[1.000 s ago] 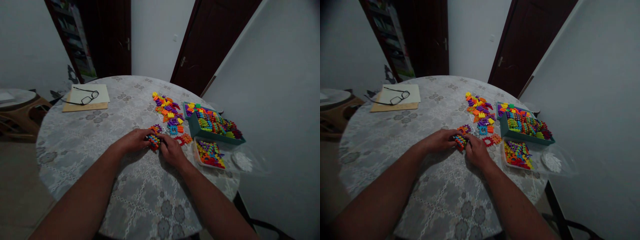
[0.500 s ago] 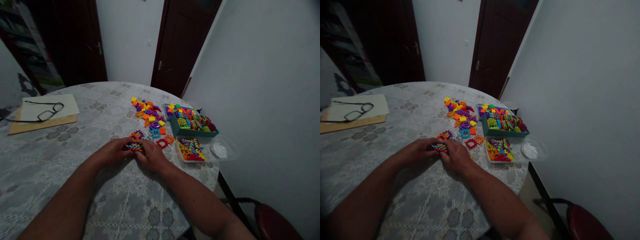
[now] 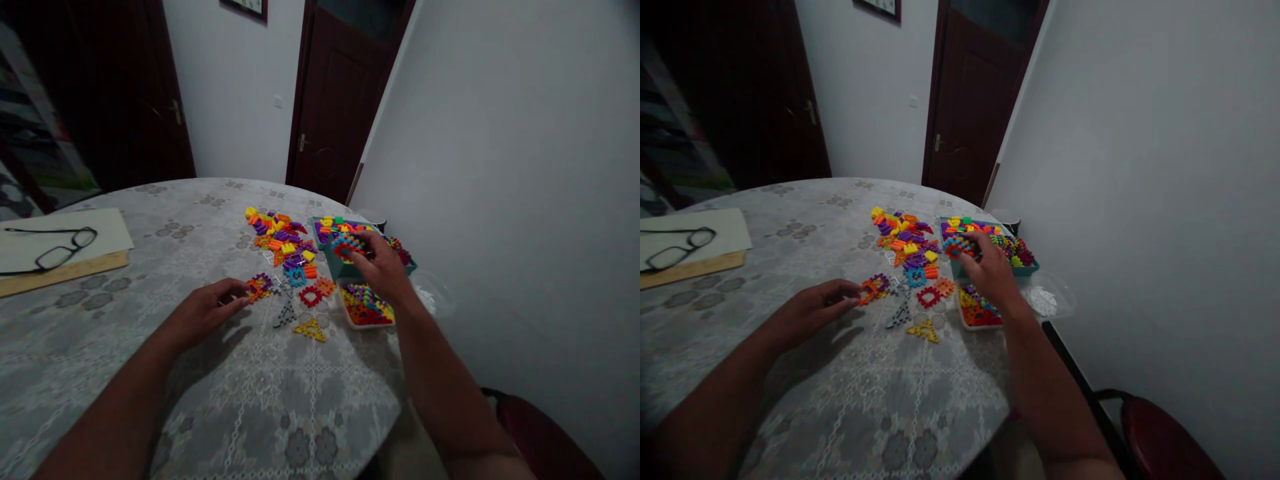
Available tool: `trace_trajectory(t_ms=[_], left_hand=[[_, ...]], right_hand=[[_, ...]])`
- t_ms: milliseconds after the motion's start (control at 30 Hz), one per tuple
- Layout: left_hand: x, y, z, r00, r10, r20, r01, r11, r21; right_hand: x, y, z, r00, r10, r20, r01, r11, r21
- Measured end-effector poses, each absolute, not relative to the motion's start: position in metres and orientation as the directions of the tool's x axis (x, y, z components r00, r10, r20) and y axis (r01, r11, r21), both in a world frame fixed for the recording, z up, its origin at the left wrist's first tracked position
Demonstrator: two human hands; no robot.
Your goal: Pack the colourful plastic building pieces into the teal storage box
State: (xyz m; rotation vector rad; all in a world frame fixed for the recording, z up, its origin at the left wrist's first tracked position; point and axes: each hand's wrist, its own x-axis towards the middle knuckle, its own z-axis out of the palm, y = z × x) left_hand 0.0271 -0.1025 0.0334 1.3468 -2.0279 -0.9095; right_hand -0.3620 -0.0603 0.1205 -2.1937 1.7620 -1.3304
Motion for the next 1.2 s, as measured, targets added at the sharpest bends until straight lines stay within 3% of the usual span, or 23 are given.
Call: trace_trajectory(t_ms=[233, 400, 600, 733, 833, 1000, 1200], left_hand=[[0.027, -0.102, 0.036, -0.356, -0.928, 0.112, -0.576, 0.312, 0.756], [0.026, -0.101, 0.036, -0.341, -0.936, 0.089, -0.588, 0.286, 0.756], [0.029, -0.106, 0.027, -0.36, -0.93, 0.073, -0.611, 0.294, 0.735], [0.03, -0.108, 0.025, -0.346, -0.934, 0.085, -0.621, 0.296, 0.726], [0.03, -0.106, 0.028, -0.343, -0.935, 0.087, -0.632, 0.299, 0.715], [0.026, -0.099, 0.036, -0.331, -0.939, 0.09, -0.635, 0.292, 0.716], [0.028, -0.102, 0.024, -0.321, -0.94, 0.118, -0.653, 0.31, 0.691]], right_hand=[[-0.491, -0.097, 0.119, -0.1, -0.858, 0.504, -0.948, -0.072, -0.309], [-0.521, -0.105, 0.096, -0.001, -0.945, 0.326, -0.956, -0.094, -0.277], [-0.522, -0.112, 0.087, 0.049, -0.975, 0.216, -0.931, -0.123, -0.343], [-0.524, -0.112, 0.09, 0.104, -0.952, 0.289, -0.927, -0.197, -0.318], [-0.52, -0.106, 0.089, 0.072, -0.923, 0.377, -0.953, -0.175, -0.247], [-0.502, -0.096, 0.076, 0.037, -0.919, 0.393, -0.972, -0.124, -0.201], [-0.481, -0.081, 0.072, 0.1, -0.85, 0.517, -0.977, -0.183, -0.11]])
